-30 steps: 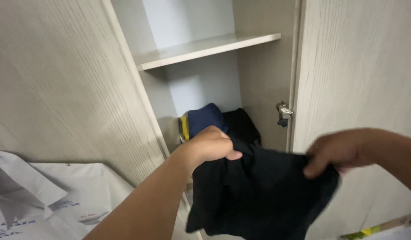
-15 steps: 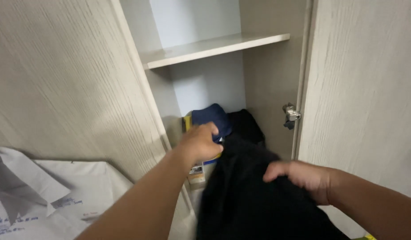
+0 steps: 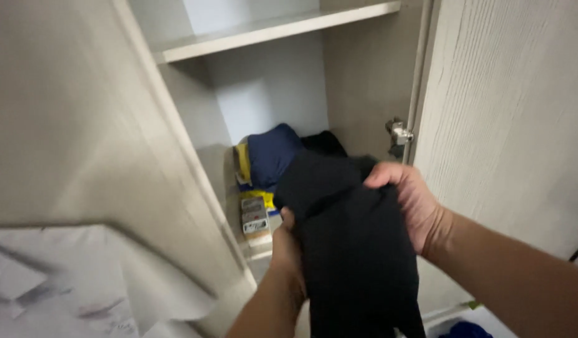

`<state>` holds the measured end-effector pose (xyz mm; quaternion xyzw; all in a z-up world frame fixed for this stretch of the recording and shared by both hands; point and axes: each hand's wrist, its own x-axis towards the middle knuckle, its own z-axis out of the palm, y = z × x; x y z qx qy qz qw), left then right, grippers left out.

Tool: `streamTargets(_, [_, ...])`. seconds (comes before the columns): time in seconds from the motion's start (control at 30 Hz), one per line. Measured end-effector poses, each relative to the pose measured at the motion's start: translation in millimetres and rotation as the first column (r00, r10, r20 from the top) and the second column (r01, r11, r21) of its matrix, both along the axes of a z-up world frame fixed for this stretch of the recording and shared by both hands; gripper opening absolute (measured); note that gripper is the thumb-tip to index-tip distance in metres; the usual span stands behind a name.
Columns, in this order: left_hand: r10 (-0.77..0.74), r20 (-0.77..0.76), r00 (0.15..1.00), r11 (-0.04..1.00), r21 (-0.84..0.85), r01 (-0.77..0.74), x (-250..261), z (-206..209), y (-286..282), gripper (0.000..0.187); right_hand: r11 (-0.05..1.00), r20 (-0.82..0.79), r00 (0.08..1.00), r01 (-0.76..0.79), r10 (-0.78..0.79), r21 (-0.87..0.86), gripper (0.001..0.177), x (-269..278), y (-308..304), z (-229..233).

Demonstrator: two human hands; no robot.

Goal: Picking out various sports jerseys and shorts from a closet.

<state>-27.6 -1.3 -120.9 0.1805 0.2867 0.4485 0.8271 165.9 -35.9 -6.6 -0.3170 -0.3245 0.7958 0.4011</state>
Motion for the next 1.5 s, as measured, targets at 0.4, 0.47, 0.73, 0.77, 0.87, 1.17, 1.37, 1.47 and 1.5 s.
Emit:
streamTargets(0.4, [0.412, 0.140, 0.900, 0.851, 0.294, -0.435, 26.8, -46.9, 120.2, 0.076, 0.986, 0.575, 0.801, -0.154, 0.163, -0.065, 0.085, 71.2, 103.5, -56.2])
streamTargets(0.47, [0.479, 0.106, 0.872, 0.826, 0.282, -0.488, 4.6, -115.2, 202.2, 0.074, 0.978, 0.505, 0.838, -0.149, 0.204, -0.148, 0.090, 77.7, 110.5, -63.5])
streamTargets(0.73, [0.315, -0.252, 0.915, 0.949, 0.105, -0.298, 13.8, -23.5, 219.5, 0.080, 0.958, 0.318, 0.906, -0.242, 0.279, -0.152, 0.065, 71.0, 170.5, -95.6])
streamTargets(0.77, [0.260, -0.247, 0.934, 0.965, 0.080, -0.248, 21.2, 6.3, 192.5, 0.084, 0.968, 0.354, 0.904, -0.190, 0.238, -0.166, 0.056, 67.1, 178.5, -95.1])
streamTargets(0.87, [0.159, -0.336, 0.928, 0.987, 0.068, -0.145, 36.5, 46.6, 167.2, 0.079, 0.973, 0.380, 0.907, -0.112, 0.183, -0.201, 0.048, 63.0, 211.6, -103.1])
streamTargets(1.17, [-0.002, -0.436, 0.900, 0.999, -0.039, -0.016, 19.7, -7.0, 354.7, 0.046, 0.980, 0.390, 0.914, 0.165, -0.110, -0.110, 0.071, 31.9, 307.7, -115.7])
streamTargets(1.37, [-0.055, -0.445, 0.894, 0.993, 0.073, 0.098, 16.7, 3.1, 475.8, 0.050, 0.921, 0.698, 0.617, 0.349, -0.363, 0.170, 0.087, 39.0, 336.6, -159.3])
streamTargets(1.47, [-0.095, -0.752, 0.652, 0.989, 0.006, 0.150, 27.8, 29.3, 472.5, 0.064, 0.953, 0.754, 0.614, 0.299, -0.234, 0.052, 0.078, 50.4, 346.1, -169.1])
streamTargets(1.5, [-0.100, -0.879, 0.466, 0.987, -0.029, 0.156, 30.3, 34.5, 469.0, 0.071, 0.966, 0.775, 0.611, 0.259, -0.162, -0.003, 0.074, 52.9, 349.3, -170.7])
